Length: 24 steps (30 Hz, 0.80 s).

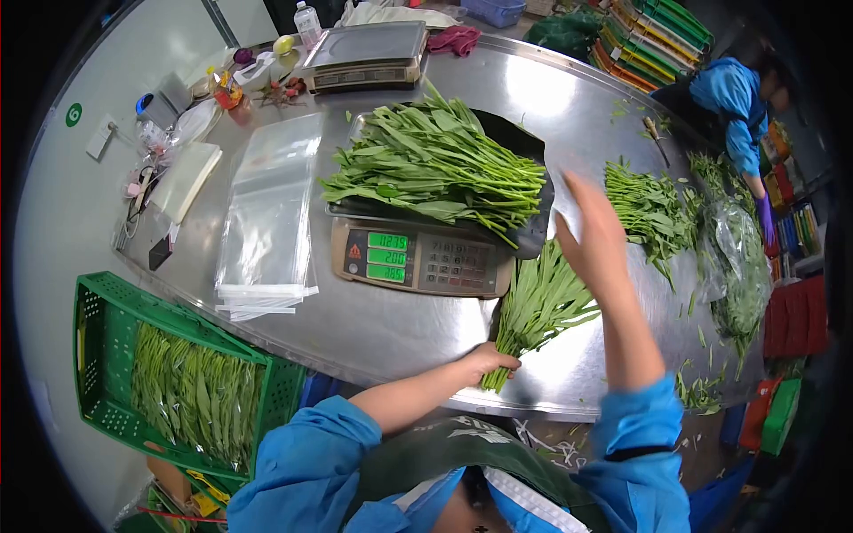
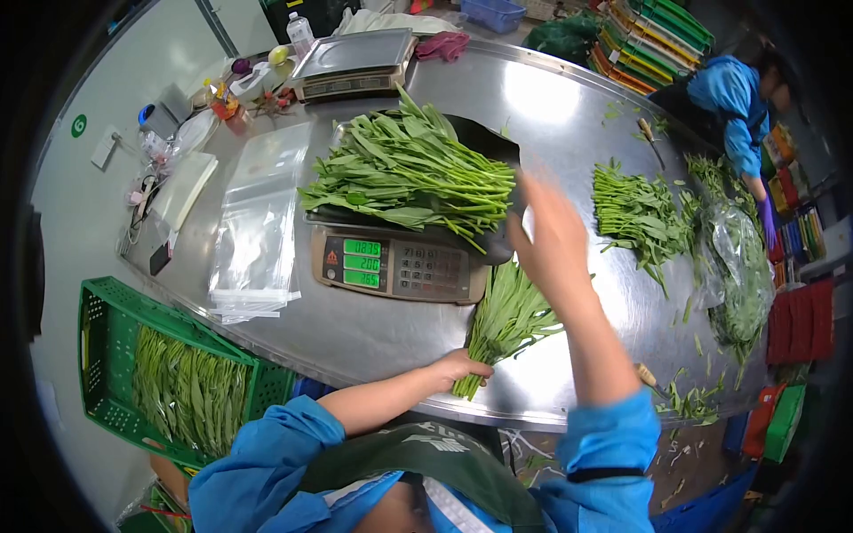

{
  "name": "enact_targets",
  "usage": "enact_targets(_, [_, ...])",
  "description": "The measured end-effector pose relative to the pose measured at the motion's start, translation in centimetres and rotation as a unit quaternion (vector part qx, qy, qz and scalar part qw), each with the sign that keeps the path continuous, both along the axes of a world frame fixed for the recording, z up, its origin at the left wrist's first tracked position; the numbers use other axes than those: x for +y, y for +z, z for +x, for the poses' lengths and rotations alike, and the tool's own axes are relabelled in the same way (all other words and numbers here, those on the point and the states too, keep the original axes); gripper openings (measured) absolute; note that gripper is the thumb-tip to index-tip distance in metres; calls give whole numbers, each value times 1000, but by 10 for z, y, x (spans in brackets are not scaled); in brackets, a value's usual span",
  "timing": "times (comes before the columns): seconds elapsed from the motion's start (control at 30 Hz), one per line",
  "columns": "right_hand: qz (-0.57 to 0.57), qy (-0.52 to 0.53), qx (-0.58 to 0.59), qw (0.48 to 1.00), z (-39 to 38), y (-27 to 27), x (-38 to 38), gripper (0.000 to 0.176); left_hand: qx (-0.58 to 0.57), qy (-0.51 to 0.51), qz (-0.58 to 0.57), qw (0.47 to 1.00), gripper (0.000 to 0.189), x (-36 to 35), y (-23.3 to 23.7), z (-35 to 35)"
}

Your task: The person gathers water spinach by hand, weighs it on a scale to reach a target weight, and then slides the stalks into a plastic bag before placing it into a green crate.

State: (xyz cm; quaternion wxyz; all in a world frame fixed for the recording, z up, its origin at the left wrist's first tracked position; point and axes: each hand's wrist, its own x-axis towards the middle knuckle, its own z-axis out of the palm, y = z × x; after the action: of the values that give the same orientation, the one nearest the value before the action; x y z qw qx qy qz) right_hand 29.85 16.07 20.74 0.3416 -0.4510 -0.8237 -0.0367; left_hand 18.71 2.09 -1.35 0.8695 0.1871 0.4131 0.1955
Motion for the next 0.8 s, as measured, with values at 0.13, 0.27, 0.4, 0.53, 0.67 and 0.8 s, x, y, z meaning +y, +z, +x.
enact_targets(0.13, [-362,-237,67,899,63,-75,-117,70,5,90,112,990,21,-18,21,55])
enact_targets(0.27, [-359,-234,80,900,71,-107,-166,85,15,40,189,981,35,-39,41,118])
enact_targets(0.4, [-405,-220,44,887,119,-135,-183,82,127,-191,317,920,67,-55,32,101])
enact_targets(0.53, [-348,-217,-85,908,110,-111,-146,51,104,-187,535,817,60,-64,3,38])
enact_targets(0.67, [-16,-26,110,993,-1,-46,-32,18,30,-262,368,892,39,-49,44,7])
enact_targets(0.8, [-18,-45,-133,990,-69,-53,52,31,79,-187,401,894,31,-38,51,-30])
